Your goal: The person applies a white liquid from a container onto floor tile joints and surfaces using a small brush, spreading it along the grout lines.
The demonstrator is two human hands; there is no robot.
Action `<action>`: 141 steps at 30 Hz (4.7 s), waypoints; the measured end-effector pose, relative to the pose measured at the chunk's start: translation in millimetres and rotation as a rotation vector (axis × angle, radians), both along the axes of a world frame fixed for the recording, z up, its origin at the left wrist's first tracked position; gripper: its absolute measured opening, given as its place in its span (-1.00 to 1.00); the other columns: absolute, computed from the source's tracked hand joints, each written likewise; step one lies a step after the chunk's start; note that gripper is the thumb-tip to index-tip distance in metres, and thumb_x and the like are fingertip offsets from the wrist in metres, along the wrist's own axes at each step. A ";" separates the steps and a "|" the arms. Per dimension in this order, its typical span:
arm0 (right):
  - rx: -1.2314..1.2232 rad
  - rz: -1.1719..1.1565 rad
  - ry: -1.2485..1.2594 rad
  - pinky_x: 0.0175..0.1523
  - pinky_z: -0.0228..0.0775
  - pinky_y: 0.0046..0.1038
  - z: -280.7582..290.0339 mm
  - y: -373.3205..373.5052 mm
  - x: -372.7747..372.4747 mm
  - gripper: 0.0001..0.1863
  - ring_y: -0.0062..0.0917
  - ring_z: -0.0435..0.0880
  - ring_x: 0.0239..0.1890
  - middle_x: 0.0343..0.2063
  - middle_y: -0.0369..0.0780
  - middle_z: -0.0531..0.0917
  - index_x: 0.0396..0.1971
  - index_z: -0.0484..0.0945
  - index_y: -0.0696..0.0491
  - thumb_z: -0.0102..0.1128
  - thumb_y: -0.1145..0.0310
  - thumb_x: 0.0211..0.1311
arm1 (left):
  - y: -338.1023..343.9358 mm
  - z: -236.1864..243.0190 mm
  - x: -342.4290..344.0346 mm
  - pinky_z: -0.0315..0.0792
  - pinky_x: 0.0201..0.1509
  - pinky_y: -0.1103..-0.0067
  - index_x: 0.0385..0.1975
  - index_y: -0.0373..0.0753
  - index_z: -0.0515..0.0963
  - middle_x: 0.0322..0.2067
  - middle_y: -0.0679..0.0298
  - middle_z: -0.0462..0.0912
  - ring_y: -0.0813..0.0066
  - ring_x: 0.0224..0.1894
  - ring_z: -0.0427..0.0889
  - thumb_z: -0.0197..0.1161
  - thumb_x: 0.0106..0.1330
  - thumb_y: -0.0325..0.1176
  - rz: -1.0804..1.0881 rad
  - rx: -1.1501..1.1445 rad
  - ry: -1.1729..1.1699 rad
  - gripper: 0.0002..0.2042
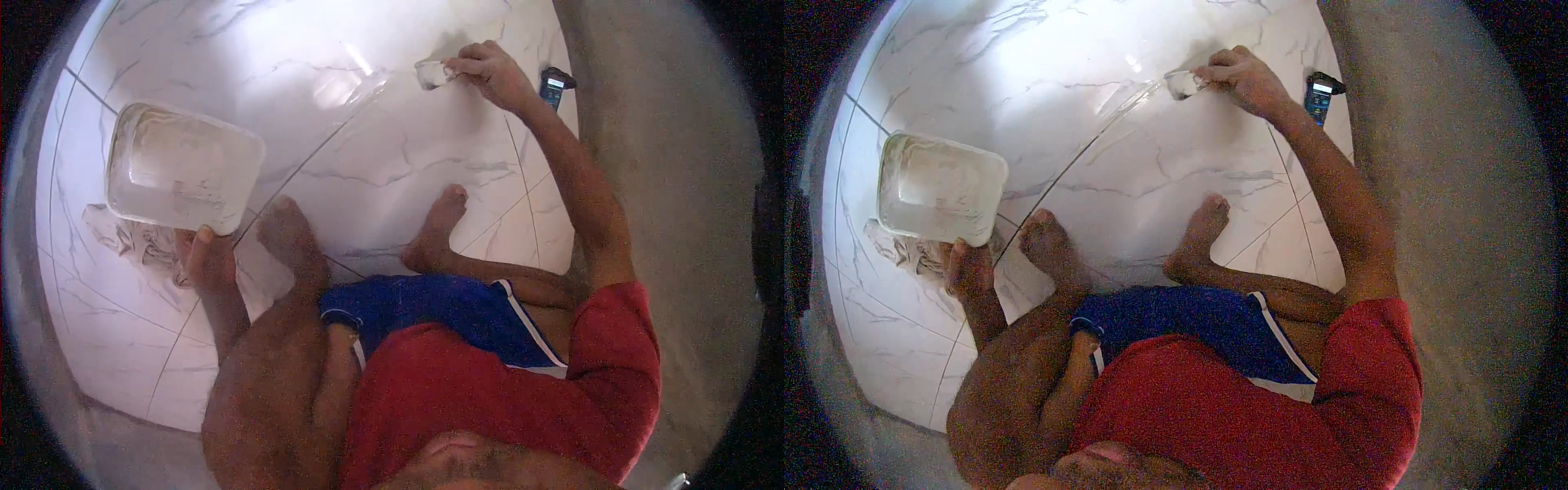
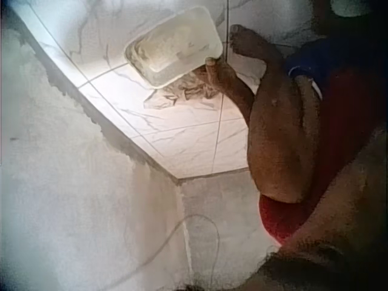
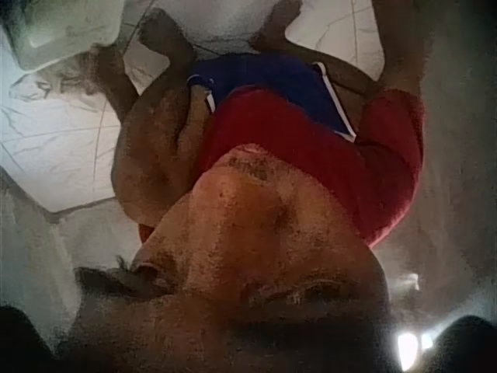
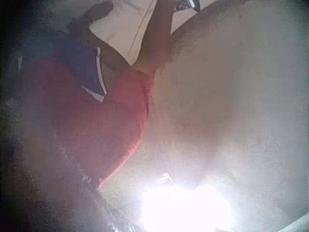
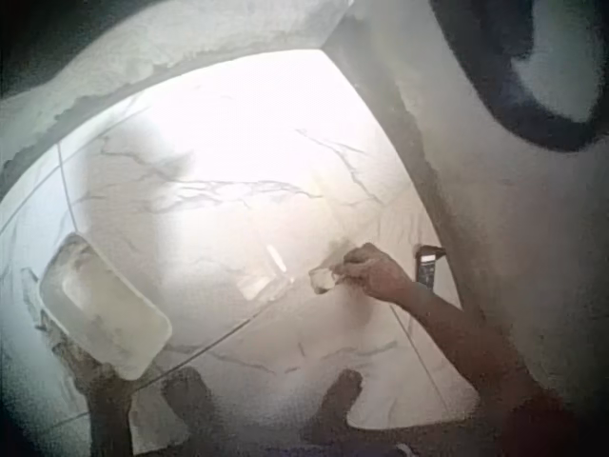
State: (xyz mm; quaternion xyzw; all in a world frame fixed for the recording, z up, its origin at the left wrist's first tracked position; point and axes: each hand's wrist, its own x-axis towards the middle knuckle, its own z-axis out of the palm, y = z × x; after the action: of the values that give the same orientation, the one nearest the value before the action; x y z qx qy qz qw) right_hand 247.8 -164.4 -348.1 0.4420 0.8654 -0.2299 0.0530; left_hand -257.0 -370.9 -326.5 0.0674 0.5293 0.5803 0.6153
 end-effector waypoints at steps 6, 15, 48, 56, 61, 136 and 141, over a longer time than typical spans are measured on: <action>0.007 0.023 -0.041 0.09 0.54 -0.36 12.2 -37.3 -62.7 -0.60 -0.34 0.54 -0.01 -0.06 -0.33 0.63 0.04 0.67 -0.27 0.31 0.40 0.18 | 4.8 3.1 7.8 0.26 0.41 0.16 0.33 -0.46 0.18 0.23 -0.07 0.38 0.03 0.31 0.37 0.33 0.14 -0.45 0.016 0.063 0.007 -0.27; -0.015 0.067 0.052 0.07 0.54 -0.36 10.1 -71.5 -119.2 -0.50 -0.34 0.55 -0.05 -0.08 -0.34 0.61 0.04 0.65 -0.30 0.33 0.49 0.08 | 1.3 -2.7 2.3 0.08 0.51 0.11 0.43 -0.36 0.07 0.38 0.00 0.24 0.02 0.42 0.23 0.29 0.16 -0.48 -0.050 0.081 -0.028 -0.20; -0.228 -0.806 0.139 -0.04 0.55 -0.23 32.0 -210.5 -172.1 -0.58 -0.15 0.68 -0.10 -0.08 -0.01 0.60 0.09 0.50 0.09 0.30 0.36 0.24 | 29.0 -11.9 8.9 0.16 0.48 0.17 0.39 -0.38 0.13 0.34 0.02 0.29 0.07 0.38 0.31 0.33 0.17 -0.41 -0.091 0.063 -0.070 -0.23; -0.167 -0.884 0.175 0.03 0.53 -0.24 12.1 -223.4 -205.3 -0.55 -0.12 0.67 -0.05 -0.05 0.00 0.59 0.09 0.48 0.13 0.32 0.34 0.21 | 42.8 -17.6 18.0 0.17 0.48 0.18 0.39 -0.39 0.12 0.34 0.03 0.29 0.09 0.38 0.29 0.36 0.17 -0.38 -0.125 0.089 -0.118 -0.22; -0.173 -0.973 0.225 0.02 0.53 -0.20 22.1 -222.7 -207.3 -0.54 -0.09 0.66 -0.06 -0.06 0.00 0.60 0.09 0.48 0.13 0.32 0.34 0.21 | 43.5 -18.7 12.6 0.17 0.48 0.18 0.39 -0.38 0.12 0.35 0.03 0.28 0.10 0.38 0.30 0.37 0.17 -0.39 -0.115 0.163 -0.143 -0.21; 0.062 -0.860 -0.561 -0.17 0.59 -0.03 54.3 -59.8 -66.5 -0.64 -0.09 0.74 -0.28 -0.41 0.02 0.71 -0.12 0.53 0.13 -0.04 0.14 0.41 | 39.2 -38.8 4.1 0.24 0.44 0.23 0.34 -0.42 0.19 0.29 -0.02 0.36 0.13 0.33 0.37 0.29 0.23 -0.48 -0.062 0.232 -0.266 -0.33; 0.165 -0.757 -0.611 -0.11 0.61 -0.08 56.5 -27.3 -54.1 -0.66 -0.09 0.76 -0.25 -0.33 0.03 0.73 -0.25 0.65 0.14 0.04 0.17 0.36 | 35.6 -44.7 0.3 0.25 0.43 0.23 0.31 -0.43 0.25 0.27 -0.03 0.38 0.13 0.32 0.39 0.30 0.24 -0.46 -0.038 0.194 -0.215 -0.38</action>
State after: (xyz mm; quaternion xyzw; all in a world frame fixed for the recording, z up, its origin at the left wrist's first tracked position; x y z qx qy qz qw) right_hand 193.7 -191.7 -291.6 0.7754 0.6042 -0.0238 0.1819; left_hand -256.7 -335.3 -371.2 0.0738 0.4003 0.6209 0.6699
